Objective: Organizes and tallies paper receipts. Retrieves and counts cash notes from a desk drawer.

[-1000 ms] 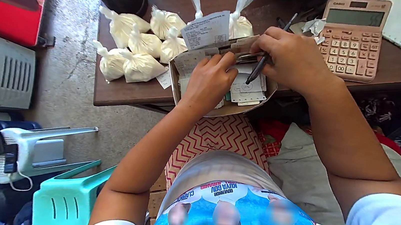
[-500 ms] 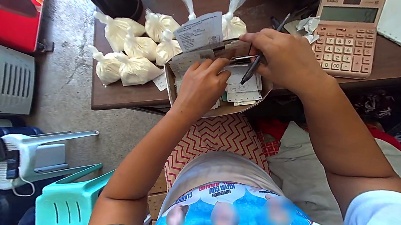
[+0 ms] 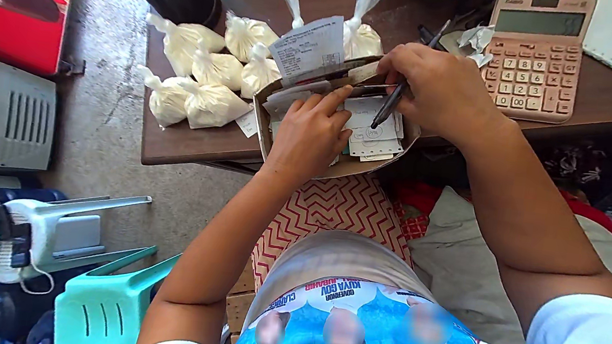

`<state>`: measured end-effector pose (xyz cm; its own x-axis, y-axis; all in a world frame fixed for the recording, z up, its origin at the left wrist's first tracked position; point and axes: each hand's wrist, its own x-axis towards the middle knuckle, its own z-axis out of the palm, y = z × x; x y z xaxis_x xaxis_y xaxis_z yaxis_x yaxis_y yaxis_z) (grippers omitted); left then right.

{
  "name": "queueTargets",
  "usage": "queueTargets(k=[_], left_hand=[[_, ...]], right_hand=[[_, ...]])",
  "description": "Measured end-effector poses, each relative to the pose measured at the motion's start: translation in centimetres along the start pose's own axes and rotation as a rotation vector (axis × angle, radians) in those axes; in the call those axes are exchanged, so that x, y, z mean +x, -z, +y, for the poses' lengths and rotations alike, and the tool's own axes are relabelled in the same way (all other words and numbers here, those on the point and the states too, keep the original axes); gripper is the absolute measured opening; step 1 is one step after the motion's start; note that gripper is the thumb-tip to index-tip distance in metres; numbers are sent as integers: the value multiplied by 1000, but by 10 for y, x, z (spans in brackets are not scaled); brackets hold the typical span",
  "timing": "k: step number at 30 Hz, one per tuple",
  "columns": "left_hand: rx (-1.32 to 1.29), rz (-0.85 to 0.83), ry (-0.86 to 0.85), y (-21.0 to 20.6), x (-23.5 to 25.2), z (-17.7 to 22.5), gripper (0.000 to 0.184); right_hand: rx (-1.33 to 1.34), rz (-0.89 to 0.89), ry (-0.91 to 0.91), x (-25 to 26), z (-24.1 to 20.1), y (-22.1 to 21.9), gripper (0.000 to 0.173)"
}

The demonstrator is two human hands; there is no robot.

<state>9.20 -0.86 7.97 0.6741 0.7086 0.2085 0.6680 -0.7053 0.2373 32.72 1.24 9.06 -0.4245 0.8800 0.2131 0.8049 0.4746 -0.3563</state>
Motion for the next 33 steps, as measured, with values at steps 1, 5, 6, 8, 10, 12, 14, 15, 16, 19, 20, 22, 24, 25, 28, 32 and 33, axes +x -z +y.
queueTargets(k=[1,5,6,8,10,12,14,15,16,19,20,22,24,25,28,32,33], left_hand=[[-15,-5,2,0,0,0,27],[-43,-40,16,0,0,-2,28],[-45,-52,25,1,1,-2,29],[-34,-72,41,1,1,-2,30],[-9,-79,50,0,3,-3,33],[27,-84,58,0,6,-4,37],[54,-94,65,-1,8,-5,40],[62,-108,75,-1,10,-5,41],[65,-122,90,-1,12,-5,42],[68,-86,116,0,18,-6,37],[74,-70,125,2,21,-5,36],[108,-84,137,9,26,-2,39],[130,-82,114,12,31,1,33],[126,-84,95,12,34,2,28],[8,-187,59,11,44,5,26],[-27,-354,84,6,58,8,44],[-10,-372,104,6,60,10,49]], right_hand=[[-1,0,1,0,0,0,29],[-10,-2,-1,0,0,0,27],[-9,-1,-6,1,0,0,29],[-15,15,-32,1,-1,0,34],[-12,64,-71,1,-3,0,39],[2,144,-83,-1,-3,0,37],[28,230,-85,-5,-4,4,34],[36,267,-88,-8,-4,6,32],[43,300,-90,-10,-3,8,31],[85,365,-77,-20,0,13,29],[101,384,-72,-24,1,14,28],[129,413,-62,-33,1,16,27],[156,440,-56,-43,0,17,26],[172,452,-59,-48,-1,17,25],[208,474,-76,-61,-2,15,25],[232,487,-98,-78,-4,16,25],[236,488,-104,-82,-3,16,25]])
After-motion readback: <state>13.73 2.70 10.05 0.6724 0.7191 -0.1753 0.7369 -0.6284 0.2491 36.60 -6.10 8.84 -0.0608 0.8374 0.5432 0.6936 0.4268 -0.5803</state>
